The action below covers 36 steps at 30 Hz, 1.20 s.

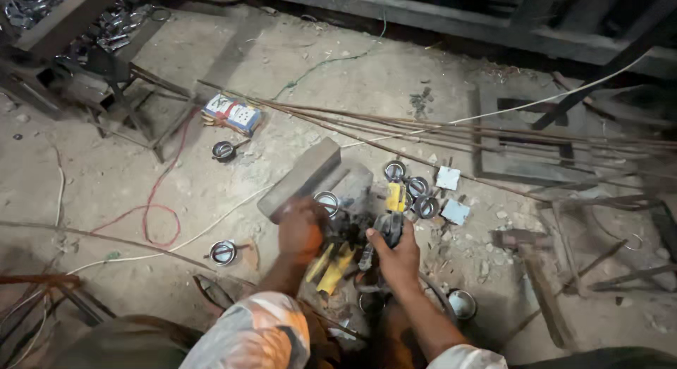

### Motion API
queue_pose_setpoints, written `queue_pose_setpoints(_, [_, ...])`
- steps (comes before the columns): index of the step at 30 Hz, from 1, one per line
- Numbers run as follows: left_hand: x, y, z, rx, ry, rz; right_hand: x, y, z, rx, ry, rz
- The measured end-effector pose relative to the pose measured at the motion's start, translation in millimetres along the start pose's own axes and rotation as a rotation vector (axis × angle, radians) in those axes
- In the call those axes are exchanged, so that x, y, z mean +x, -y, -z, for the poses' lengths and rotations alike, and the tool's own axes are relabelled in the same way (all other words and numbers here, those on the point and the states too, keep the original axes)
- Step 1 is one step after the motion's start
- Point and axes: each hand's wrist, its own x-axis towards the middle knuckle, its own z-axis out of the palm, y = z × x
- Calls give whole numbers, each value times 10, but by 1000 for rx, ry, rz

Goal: The person assembles small metal rings with a central rod and welds them together using a handheld welding tool. They repeatedly pick up parts, position them on a brick, weld the joints, and inspect the finished pieces.

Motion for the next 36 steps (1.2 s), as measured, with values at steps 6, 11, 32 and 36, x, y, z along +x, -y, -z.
queue_pose_setpoints(6, [-119,-38,-115,-159,-133,145,-62,58,2,-52,73,-60])
queue_pose_setpoints(11, [-135,-92,119,-145,-2,230,-51,-7,-15,-77,143,-16])
queue_pose_setpoints(32, [-331,-384,333,68,148,47,-95,56,-208,28,254,-119])
queue_pose_setpoints(36, [-311,-384,342,46,164,45,-113,80,-207,-25,281,-119])
